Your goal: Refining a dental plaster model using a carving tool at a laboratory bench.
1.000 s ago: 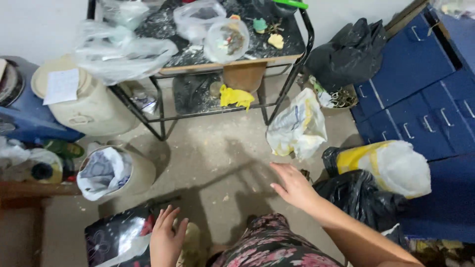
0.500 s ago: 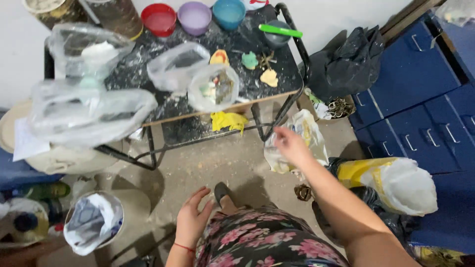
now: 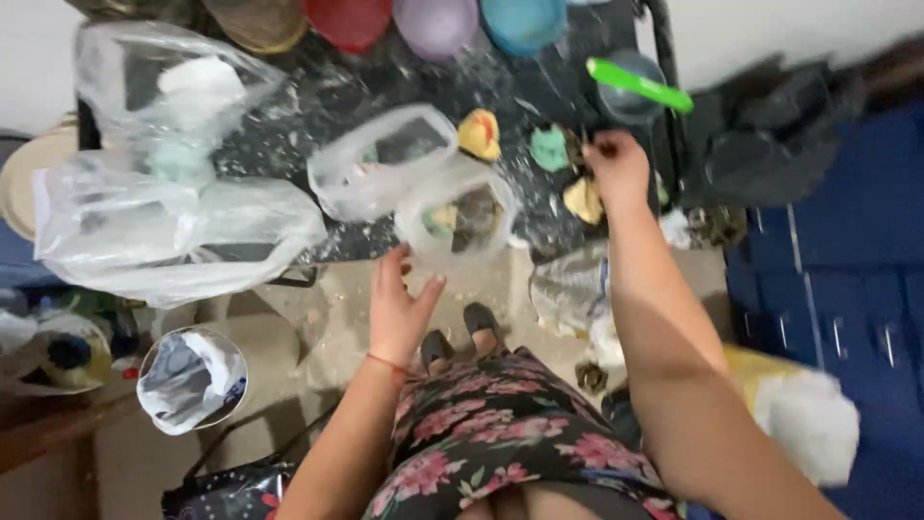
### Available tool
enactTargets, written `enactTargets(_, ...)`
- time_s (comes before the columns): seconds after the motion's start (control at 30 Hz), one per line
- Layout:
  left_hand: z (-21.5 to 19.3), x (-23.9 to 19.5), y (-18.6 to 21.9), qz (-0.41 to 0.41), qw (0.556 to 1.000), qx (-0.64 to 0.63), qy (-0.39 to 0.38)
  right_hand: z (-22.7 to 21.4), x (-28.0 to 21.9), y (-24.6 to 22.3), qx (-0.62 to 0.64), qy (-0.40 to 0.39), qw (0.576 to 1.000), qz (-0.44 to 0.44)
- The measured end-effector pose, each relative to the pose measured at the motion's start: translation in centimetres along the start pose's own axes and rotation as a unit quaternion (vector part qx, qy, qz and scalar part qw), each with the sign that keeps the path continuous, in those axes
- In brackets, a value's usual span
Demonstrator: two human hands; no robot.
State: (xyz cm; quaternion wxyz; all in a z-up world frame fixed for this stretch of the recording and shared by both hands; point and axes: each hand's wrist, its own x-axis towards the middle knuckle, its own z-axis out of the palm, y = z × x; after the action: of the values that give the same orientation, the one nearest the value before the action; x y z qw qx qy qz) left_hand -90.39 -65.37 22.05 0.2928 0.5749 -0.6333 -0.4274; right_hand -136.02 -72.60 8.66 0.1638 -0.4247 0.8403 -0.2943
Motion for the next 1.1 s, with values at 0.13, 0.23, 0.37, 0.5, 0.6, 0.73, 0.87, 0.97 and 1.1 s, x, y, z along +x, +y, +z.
enactTargets(0.13, 1.3, 5.4, 0.0, 0.000, 0.997, 0.027, 0.070, 0.3, -0.9, 0.9, 0.084, 0.004, 0.996, -0.001)
enactTargets(0.23, 1.8, 7.7, 1.3, -0.049, 0.994, 0.093, 0.039, -0.4, -0.1, 1.5, 0.093, -0.029, 0.995, -0.027)
enactTargets(0.37, 2.9, 9.0, 0.2, -0.121, 0.979, 0.166, -0.003, -3.5, -1.8, -2.3, 0.112, -0.073, 0.987, -0.095)
enactTargets(0.5, 3.2, 8.7, 3.2, -0.124, 0.971, 0.201, 0.031, -4.4, -2.3, -2.0, 0.288, -0.117, 0.941, -0.132)
enactTargets(0.6, 4.7, 8.7, -0.4, -0.141, 0.965, 0.214, 0.053, -5.0, -3.5, -2.2, 0.362, -0.105, 0.921, -0.095)
enactTargets(0.73, 6.5, 8.1, -2.1, -0.119, 0.962, 0.229, 0.087, -5.9, -5.1, -4.3, 0.391, -0.112, 0.911, -0.070)
enactTargets(0.87, 6.3, 7.6, -1.0, -0.180, 0.969, 0.159, 0.059, -5.2, -5.6, -4.1, 0.434, -0.147, 0.889, -0.019)
enactTargets(0.97, 6.0, 6.3, 0.1, -0.246, 0.962, 0.115, 0.035, -4.5, -6.3, -4.0, 0.435, -0.161, 0.886, -0.013)
enactTargets(1.1, 7.6, 4.1, -0.9, -0.284, 0.952, 0.061, 0.100, -4.0, -7.2, -3.9, 0.431, -0.169, 0.886, -0.014)
